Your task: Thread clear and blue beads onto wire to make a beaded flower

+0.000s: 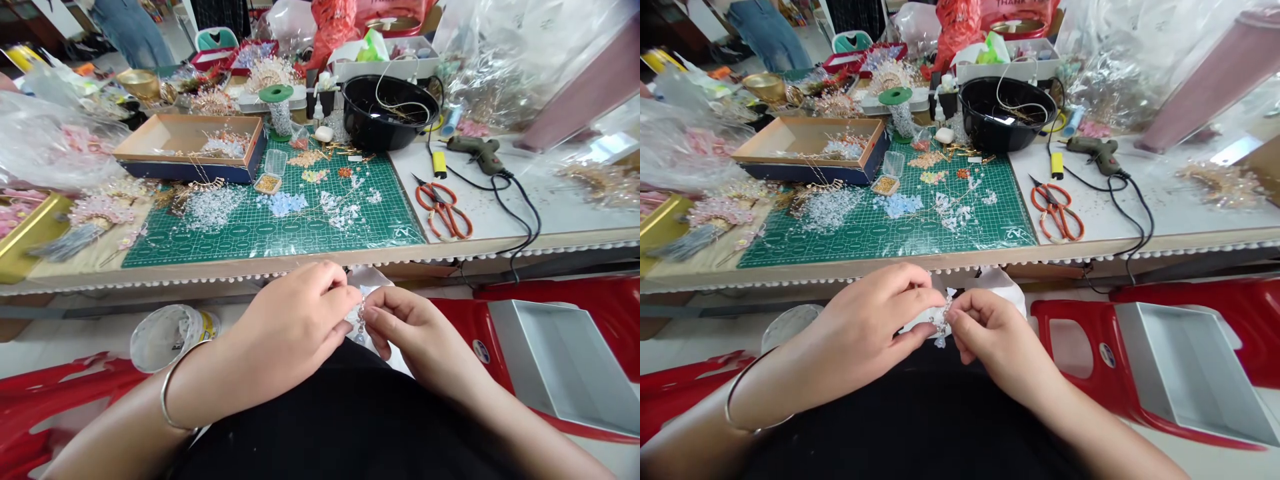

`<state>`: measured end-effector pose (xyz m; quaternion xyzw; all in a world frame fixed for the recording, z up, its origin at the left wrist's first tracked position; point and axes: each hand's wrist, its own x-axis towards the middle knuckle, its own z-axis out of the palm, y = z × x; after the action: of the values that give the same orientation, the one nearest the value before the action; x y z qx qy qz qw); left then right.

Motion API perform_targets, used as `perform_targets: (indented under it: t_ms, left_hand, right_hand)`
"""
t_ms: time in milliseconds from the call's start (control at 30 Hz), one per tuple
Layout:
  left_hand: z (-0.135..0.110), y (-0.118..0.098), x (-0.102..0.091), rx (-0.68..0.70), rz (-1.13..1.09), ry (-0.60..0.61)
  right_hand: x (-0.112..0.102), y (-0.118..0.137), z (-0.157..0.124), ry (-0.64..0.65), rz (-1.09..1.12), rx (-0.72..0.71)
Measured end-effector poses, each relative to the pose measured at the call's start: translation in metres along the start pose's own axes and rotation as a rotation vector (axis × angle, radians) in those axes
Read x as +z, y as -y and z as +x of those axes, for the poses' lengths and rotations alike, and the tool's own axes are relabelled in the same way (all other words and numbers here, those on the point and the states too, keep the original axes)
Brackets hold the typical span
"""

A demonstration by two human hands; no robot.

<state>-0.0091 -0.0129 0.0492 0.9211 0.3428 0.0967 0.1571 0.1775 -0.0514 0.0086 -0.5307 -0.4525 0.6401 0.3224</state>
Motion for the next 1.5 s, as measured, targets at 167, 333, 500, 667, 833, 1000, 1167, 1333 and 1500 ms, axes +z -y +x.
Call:
perform_targets:
  t_ms: [167,333,500,667,833,1000,1167,1333,1500]
  left_hand:
    - [0.0,-0.002,0.002,0.067,0.069,0.025]
    - [0.0,-0.001,0.005,0.098,0.168,0.06]
    - [0.003,-0.004,0.006,0.045,0.158,0.085]
    - [0.009,-0.008,0.006,-0.063,0.137,0.197]
    - [0.017,-0.003,0.002,-0.231,-0.075,0.203]
    - [0.022,0.003,0.002,-0.241,-0.22,0.245]
    - [0.027,0.008,0.009,-0.408,-0.641,0.287]
    - [0.026,0.024,0.023,-0.522,-1.538,0.145]
    - [0.018,0.028,0.029,-0.517,-1.852,0.081]
  right_hand:
    - [0.001,-0.001,0.0,0.012,0.009,0.014]
    - [0.0,-0.003,0.002,0.026,-0.043,0.01]
    - [0.0,-0.007,0.003,-0.001,-0.114,0.026]
    - [-0.001,0.0,0.004,-0.037,-0.191,0.044]
    - [-0.001,0.004,0.006,-0.079,-0.259,0.028]
    - [0.002,0.002,0.009,-0.138,-0.383,-0.006]
    - [-0.003,0.007,0.01,-0.146,-0.463,-0.076]
    - [-0.018,0.017,0.002,-0.415,-0.306,-0.414]
    - [-0.017,0.025,-0.011,-0.513,-0.532,-0.612]
